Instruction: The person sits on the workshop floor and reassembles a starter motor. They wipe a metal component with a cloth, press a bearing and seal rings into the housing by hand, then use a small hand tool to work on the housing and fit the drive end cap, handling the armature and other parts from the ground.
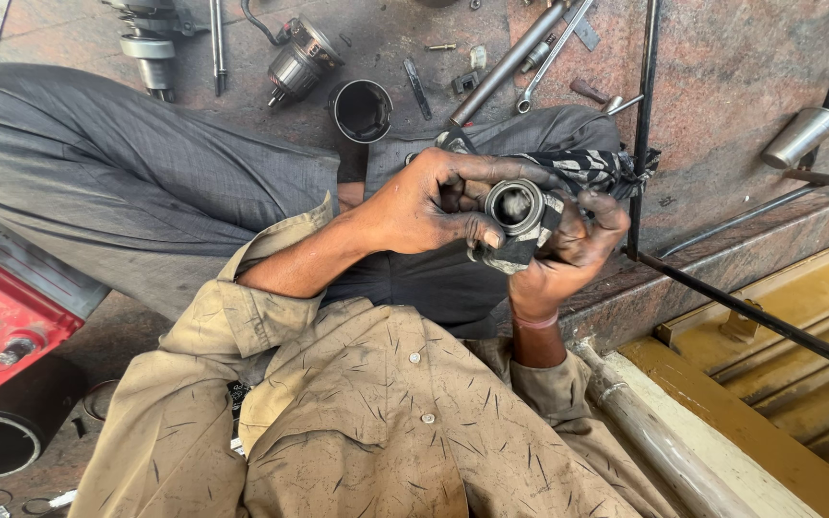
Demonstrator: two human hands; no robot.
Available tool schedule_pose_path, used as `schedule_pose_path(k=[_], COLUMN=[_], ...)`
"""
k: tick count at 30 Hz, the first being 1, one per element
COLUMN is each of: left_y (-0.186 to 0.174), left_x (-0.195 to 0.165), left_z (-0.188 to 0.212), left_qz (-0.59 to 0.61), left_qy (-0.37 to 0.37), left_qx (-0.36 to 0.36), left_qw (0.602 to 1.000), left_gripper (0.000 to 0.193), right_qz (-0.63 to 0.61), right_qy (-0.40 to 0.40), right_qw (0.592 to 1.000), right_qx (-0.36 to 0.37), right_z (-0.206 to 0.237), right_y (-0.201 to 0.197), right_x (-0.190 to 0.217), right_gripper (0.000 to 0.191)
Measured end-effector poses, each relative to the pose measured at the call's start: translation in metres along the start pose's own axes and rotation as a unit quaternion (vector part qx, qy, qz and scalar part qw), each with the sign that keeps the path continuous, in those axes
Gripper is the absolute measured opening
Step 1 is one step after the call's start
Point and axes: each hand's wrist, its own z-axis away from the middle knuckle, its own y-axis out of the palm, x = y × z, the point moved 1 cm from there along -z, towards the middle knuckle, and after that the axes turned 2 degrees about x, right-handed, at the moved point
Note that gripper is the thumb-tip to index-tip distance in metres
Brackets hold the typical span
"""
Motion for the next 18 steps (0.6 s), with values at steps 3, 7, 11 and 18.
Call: schedule_pose_path(k=[3,7,11,18], left_y=[-0.001,-0.004,-0.002,-0.001], left_x=[0.002,0.005,0.005,0.006], left_z=[0.000,0.003,0.004,0.004], left_qz=[-0.022,-0.064,-0.008,0.032], left_qy=[0.004,-0.043,-0.038,-0.037], left_qx=[-0.002,-0.007,0.015,0.028], left_qw=[1.000,0.997,0.999,0.998], left_gripper=[0.067,0.069,0.069,0.069], right_qz=[0.033,0.032,-0.065,-0.135], right_qy=[-0.022,0.045,0.104,0.156], right_qw=[0.999,0.997,0.990,0.977], right_qx=[0.017,0.058,0.068,0.055], right_z=[0.004,0.008,0.003,-0.005], right_y=[0.000,-0.004,-0.005,-0.006], right_x=[-0.002,0.000,0.005,0.006], right_gripper=[0.083,0.077,0.065,0.057])
